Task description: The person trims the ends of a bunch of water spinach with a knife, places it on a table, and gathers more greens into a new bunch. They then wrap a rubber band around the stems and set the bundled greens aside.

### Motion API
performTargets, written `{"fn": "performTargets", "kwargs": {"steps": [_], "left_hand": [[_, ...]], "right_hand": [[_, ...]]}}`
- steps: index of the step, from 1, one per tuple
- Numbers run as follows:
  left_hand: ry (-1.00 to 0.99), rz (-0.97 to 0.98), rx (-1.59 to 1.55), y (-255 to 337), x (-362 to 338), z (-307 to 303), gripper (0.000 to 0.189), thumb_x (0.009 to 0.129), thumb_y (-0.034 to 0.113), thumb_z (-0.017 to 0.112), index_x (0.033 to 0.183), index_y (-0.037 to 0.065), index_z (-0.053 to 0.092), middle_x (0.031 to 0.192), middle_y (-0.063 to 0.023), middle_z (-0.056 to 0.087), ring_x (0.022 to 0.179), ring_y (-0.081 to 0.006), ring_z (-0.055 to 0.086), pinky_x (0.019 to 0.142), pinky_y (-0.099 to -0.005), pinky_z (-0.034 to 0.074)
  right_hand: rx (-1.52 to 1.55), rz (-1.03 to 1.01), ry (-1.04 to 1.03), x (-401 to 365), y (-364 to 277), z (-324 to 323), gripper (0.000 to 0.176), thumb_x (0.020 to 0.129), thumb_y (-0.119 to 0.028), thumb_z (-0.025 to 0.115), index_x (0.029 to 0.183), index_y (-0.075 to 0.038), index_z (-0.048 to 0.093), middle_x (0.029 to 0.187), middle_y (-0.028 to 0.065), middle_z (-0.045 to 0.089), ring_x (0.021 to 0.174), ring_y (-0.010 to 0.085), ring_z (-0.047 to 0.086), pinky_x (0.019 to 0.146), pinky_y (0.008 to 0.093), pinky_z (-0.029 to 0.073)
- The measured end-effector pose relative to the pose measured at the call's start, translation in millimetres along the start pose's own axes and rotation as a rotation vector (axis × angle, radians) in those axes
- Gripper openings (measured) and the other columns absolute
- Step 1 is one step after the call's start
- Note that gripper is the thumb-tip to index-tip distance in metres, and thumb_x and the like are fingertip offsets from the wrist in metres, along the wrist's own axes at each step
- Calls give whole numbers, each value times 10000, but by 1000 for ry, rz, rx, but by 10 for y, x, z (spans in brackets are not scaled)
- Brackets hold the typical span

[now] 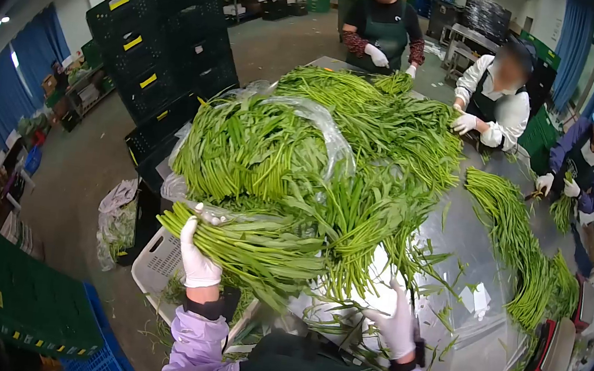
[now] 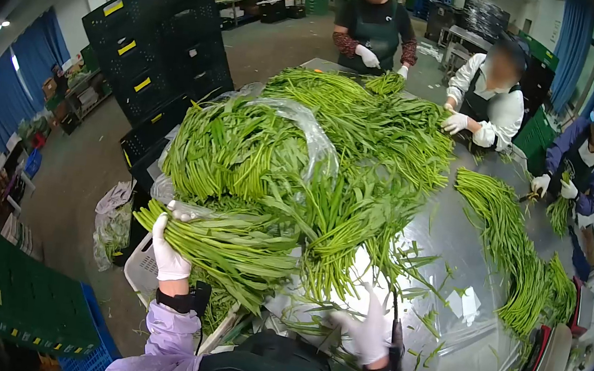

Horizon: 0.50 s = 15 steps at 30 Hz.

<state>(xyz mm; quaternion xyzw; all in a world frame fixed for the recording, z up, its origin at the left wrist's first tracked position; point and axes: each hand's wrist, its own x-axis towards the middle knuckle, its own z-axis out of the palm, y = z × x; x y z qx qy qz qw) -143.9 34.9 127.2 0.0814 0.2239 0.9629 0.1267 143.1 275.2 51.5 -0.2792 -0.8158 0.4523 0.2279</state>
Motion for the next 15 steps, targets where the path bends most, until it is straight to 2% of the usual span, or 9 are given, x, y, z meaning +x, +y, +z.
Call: {"fn": "performTargets", "kwargs": {"steps": [2, 4, 7, 8, 9, 10, 12, 14, 15], "left_hand": [[174, -18, 160, -150, -54, 176, 318, 888, 200, 555, 1170, 55, 534, 936, -45, 585, 851, -183, 557, 837, -357, 465], [267, 19, 172, -364, -87, 240, 348, 893, 222, 562, 1214, 92, 541, 1087, -37, 595, 944, -179, 578, 876, -356, 468], [248, 51, 262, -604, -338, 585, 346, 896, 213, 555, 1219, 88, 540, 1132, -43, 584, 980, -188, 575, 899, -358, 459], [293, 60, 255, -673, -420, 726, 271, 910, 193, 532, 1142, 58, 567, 915, -40, 595, 829, -165, 563, 814, -334, 477], [224, -22, 201, -676, -460, 704, 266, 911, 186, 527, 1137, 52, 566, 896, -39, 593, 816, -171, 563, 812, -342, 480], [152, -102, 147, -668, -492, 709, 261, 913, 180, 523, 1133, 46, 565, 877, -39, 590, 804, -176, 563, 811, -350, 483], [162, -121, 138, -638, -500, 833, 257, 911, 176, 526, 1126, 41, 564, 858, -39, 586, 793, -180, 562, 803, -356, 486], [181, -135, 132, -593, -458, 899, 254, 908, 172, 529, 1120, 36, 562, 838, -40, 583, 782, -185, 562, 796, -361, 488], [174, -151, 140, -565, -411, 893, 256, 901, 170, 542, 1118, 36, 562, 831, -39, 584, 778, -186, 562, 791, -362, 487]], "right_hand": [[194, -248, -148, 27, -514, 333, 1032, 623, -389, 842, 1374, 71, 305, 1379, 275, 370, 1291, 378, 370, 1072, 420, 301], [-39, -426, -295, -5, -710, 679, 1145, 629, -594, 750, 1409, 63, 230, 1470, 291, 189, 1368, 444, 186, 1112, 509, 160], [-228, -551, -104, 249, -716, 918, 1162, 592, -551, 775, 1410, 50, 209, 1473, 311, 144, 1361, 484, 149, 1082, 591, 155], [-261, -573, -34, 379, -724, 913, 1167, 582, -532, 784, 1414, 44, 200, 1472, 314, 140, 1359, 489, 146, 1079, 596, 157], [-273, -511, -25, 505, -709, 916, 1183, 569, -485, 802, 1432, 22, 171, 1481, 301, 123, 1363, 490, 127, 1069, 617, 151], [-225, -466, -4, 593, -712, 885, 1151, 601, -398, 817, 1443, 11, 147, 1473, 282, 188, 1360, 458, 192, 1079, 548, 212], [363, -268, -345, 702, -610, 913, 1091, 651, -311, 814, 1449, 17, 145, 1455, 252, 271, 1359, 378, 271, 1094, 427, 256], [560, -325, -557, 652, -444, 1056, 1027, 692, -220, 799, 1457, 8, 153, 1440, 207, 332, 1344, 275, 330, 1098, 324, 259], [806, -102, -754, 592, -330, 1233, 1019, 688, -175, 807, 1465, -13, 168, 1458, 156, 316, 1343, 221, 313, 1114, 317, 218]]}}
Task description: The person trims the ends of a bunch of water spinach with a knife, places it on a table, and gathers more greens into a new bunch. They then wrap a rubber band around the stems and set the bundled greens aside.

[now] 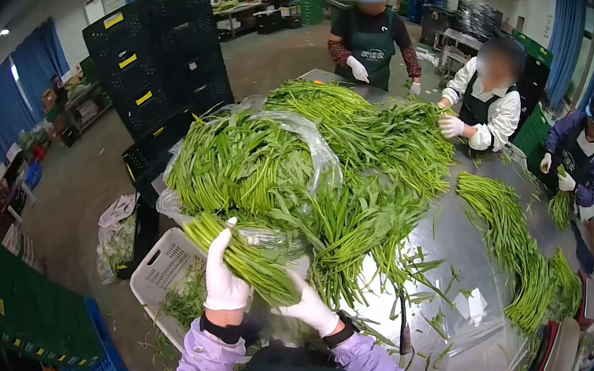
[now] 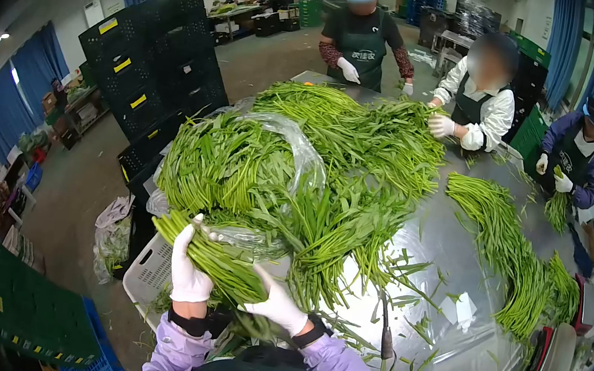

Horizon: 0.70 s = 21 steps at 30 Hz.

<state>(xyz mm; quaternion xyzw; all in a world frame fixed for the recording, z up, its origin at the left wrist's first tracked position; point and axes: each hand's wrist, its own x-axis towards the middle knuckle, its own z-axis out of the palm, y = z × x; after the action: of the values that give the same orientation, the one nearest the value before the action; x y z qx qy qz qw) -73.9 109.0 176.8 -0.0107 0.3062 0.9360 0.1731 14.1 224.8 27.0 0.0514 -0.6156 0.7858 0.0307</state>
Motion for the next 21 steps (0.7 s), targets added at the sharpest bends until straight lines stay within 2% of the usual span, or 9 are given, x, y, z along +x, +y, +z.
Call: {"fn": "performTargets", "kwargs": {"steps": [1, 3, 7, 12, 13, 15, 16, 18, 21], "left_hand": [[-6, -13, 8, 35, 37, 11, 259, 894, 168, 555, 1117, 37, 561, 824, -39, 586, 775, -186, 563, 786, -364, 485], [24, 1, 0, 81, 84, 39, 259, 880, 165, 577, 1103, 36, 563, 815, -40, 589, 772, -185, 564, 775, -362, 482], [0, -1, -80, 97, 220, -50, 243, 869, 180, 592, 1066, 39, 570, 801, -34, 588, 757, -184, 569, 767, -358, 483], [9, -93, -83, -5, 307, -194, 232, 869, 183, 583, 1055, 44, 580, 807, -51, 585, 750, -196, 571, 755, -362, 496], [-9, -104, -106, -31, 345, -262, 221, 870, 176, 580, 1049, 47, 592, 821, -59, 590, 749, -203, 572, 731, -349, 504], [12, -158, -61, -31, 363, -313, 222, 874, 199, 570, 1044, 56, 587, 842, -70, 599, 760, -212, 580, 729, -352, 506], [5, -157, -71, -35, 343, -299, 223, 873, 204, 570, 1040, 57, 590, 841, -72, 599, 762, -214, 581, 727, -354, 507], [-11, -163, -96, -22, 324, -320, 230, 873, 212, 567, 1041, 58, 594, 853, -79, 605, 771, -221, 589, 731, -360, 511], [-2, -161, -80, 6, 283, -448, 260, 878, 222, 554, 1070, 51, 587, 923, -106, 629, 808, -242, 607, 758, -385, 517]], "right_hand": [[161, 28, -17, -10, -62, 128, 1049, 668, -134, 819, 1473, -31, 154, 1472, 115, 294, 1342, 194, 290, 1112, 309, 217], [392, 114, 42, -129, -197, 327, 1074, 658, -168, 830, 1474, -33, 146, 1473, 88, 287, 1350, 171, 261, 1101, 303, 234], [477, 231, -98, -238, 90, 344, 1070, 655, -207, 833, 1468, -36, 160, 1458, 67, 300, 1327, 150, 278, 1071, 302, 281], [407, 537, -230, -383, 31, 451, 863, 663, -196, 814, 1386, -61, 364, 1288, 17, 494, 1149, 146, 454, 999, 309, 352], [481, 503, -266, -400, 97, 481, 802, 687, -184, 796, 1368, -55, 393, 1278, 16, 503, 1139, 138, 455, 985, 312, 362], [498, 424, -165, -377, 181, 585, 716, 733, -155, 765, 1347, -37, 416, 1282, 24, 504, 1145, 138, 452, 983, 304, 359], [483, 416, -155, -371, 182, 597, 716, 733, -155, 765, 1347, -37, 416, 1282, 24, 504, 1145, 138, 452, 983, 304, 359], [360, 337, 52, -345, 173, 610, 643, 786, -111, 719, 1345, -19, 416, 1292, 32, 501, 1158, 143, 449, 994, 292, 343], [274, 205, 69, -362, 157, 486, 609, 811, -81, 687, 1350, -11, 411, 1307, 36, 494, 1165, 147, 450, 1003, 287, 333]]}}
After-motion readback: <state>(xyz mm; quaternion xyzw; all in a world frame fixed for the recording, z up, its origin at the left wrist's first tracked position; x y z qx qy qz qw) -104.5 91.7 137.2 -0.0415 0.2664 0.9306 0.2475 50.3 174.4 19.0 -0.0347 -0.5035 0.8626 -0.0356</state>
